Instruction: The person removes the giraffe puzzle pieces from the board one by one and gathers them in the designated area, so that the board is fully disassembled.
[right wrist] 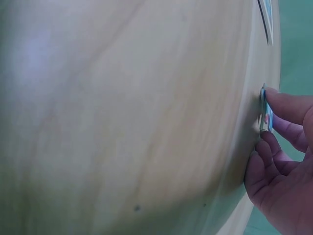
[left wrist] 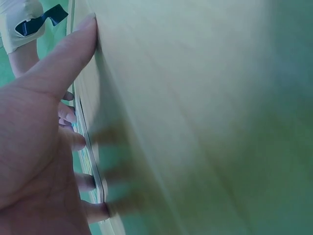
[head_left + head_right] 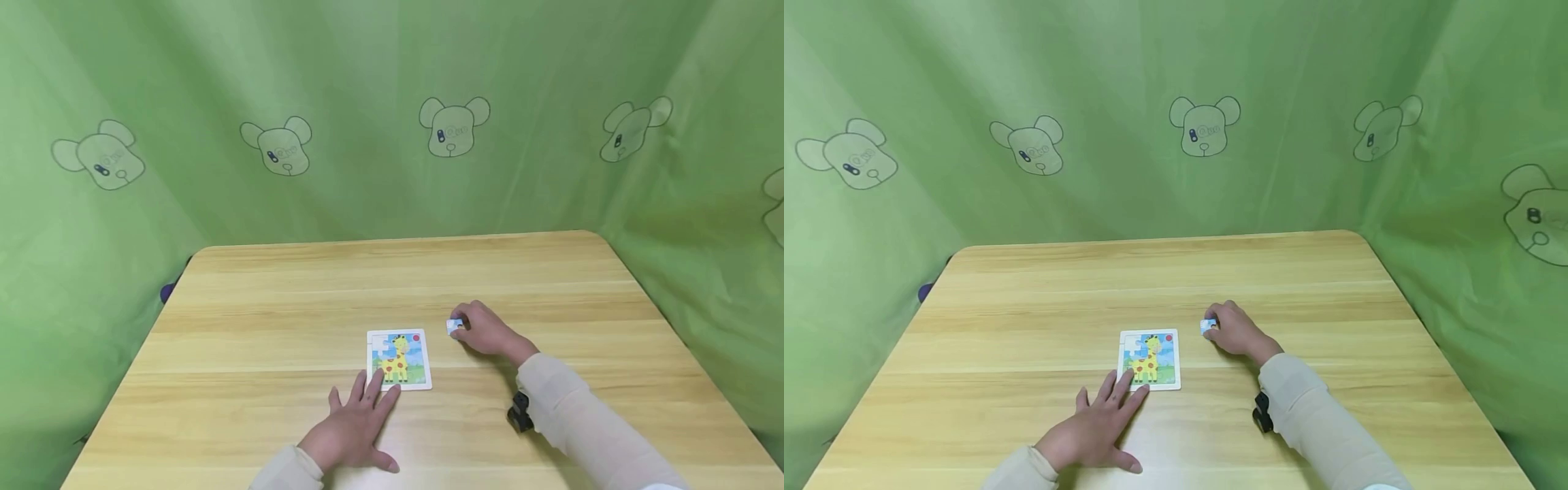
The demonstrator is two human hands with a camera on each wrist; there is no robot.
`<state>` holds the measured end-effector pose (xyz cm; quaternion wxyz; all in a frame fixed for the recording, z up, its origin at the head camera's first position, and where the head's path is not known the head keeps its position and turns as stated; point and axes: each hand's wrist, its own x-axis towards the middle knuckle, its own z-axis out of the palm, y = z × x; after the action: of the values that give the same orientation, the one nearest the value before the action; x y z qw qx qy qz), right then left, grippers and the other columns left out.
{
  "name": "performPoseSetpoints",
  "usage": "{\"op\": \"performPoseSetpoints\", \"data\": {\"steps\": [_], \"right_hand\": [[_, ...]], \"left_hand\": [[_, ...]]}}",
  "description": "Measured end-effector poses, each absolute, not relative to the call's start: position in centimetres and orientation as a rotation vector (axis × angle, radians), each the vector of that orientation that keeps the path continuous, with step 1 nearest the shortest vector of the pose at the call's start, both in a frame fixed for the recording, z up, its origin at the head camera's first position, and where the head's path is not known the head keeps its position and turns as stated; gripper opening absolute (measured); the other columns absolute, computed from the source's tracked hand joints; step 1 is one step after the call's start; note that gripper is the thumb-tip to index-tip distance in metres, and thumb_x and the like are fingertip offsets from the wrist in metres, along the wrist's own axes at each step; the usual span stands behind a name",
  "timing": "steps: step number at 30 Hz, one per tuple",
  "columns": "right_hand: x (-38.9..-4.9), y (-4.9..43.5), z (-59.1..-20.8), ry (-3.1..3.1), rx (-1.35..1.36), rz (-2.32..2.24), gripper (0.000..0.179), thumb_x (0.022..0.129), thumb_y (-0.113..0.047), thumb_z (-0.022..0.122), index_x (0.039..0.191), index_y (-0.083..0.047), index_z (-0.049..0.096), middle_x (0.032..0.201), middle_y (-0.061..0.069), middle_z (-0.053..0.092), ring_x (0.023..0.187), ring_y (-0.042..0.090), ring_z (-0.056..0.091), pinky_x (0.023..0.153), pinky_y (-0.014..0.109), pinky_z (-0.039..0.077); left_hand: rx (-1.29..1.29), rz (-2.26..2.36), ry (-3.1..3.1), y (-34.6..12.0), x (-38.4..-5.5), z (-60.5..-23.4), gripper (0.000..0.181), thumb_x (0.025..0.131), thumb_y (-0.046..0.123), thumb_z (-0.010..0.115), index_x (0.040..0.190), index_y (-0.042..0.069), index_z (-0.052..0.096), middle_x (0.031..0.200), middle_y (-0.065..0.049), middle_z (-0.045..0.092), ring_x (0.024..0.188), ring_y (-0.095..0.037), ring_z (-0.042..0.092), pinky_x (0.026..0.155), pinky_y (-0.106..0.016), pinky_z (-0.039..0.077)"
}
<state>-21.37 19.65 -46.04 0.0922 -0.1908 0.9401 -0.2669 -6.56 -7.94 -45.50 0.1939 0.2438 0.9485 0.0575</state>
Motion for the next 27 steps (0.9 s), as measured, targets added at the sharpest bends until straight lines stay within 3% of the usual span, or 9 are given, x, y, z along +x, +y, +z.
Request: {"op": "performPoseSetpoints", "data": {"steps": [15, 21, 27], "right_hand": [[-21.2, 17.7, -45.2, 2.823, -0.565, -0.828, 0.039, 0.087, -0.018, 0.066, 0.120, 0.001, 0.057, 0.106, 0.014, 0.054, 0.094, 0.024, 0.051, 0.087, 0.043, 0.046], [-20.3, 14.3, -44.1, 2.771, -0.627, -0.860, 0.034, 0.087, -0.018, 0.065, 0.117, -0.004, 0.060, 0.107, 0.010, 0.055, 0.101, 0.024, 0.054, 0.091, 0.042, 0.047], [-19.9, 11.3, -44.4, 2.708, -0.711, -0.820, 0.024, 0.087, -0.018, 0.066, 0.109, -0.008, 0.065, 0.103, 0.004, 0.055, 0.094, 0.018, 0.052, 0.089, 0.037, 0.047]], "left_hand": [[0.659, 0.204, 2.642, -7.9, -6.6, -45.4, 0.115, 0.060, 0.075, 0.062, 0.152, 0.026, 0.014, 0.158, -0.015, 0.003, 0.142, -0.043, 0.006, 0.097, -0.076, 0.018], [0.664, 0.201, 2.644, -8.0, -6.6, -45.4, 0.114, 0.060, 0.075, 0.062, 0.152, 0.026, 0.015, 0.158, -0.015, 0.005, 0.142, -0.044, 0.008, 0.097, -0.077, 0.019], [0.674, 0.181, 2.649, -8.1, -6.8, -45.4, 0.115, 0.060, 0.076, 0.060, 0.152, 0.026, 0.014, 0.158, -0.015, 0.005, 0.142, -0.044, 0.009, 0.096, -0.077, 0.021]]}}
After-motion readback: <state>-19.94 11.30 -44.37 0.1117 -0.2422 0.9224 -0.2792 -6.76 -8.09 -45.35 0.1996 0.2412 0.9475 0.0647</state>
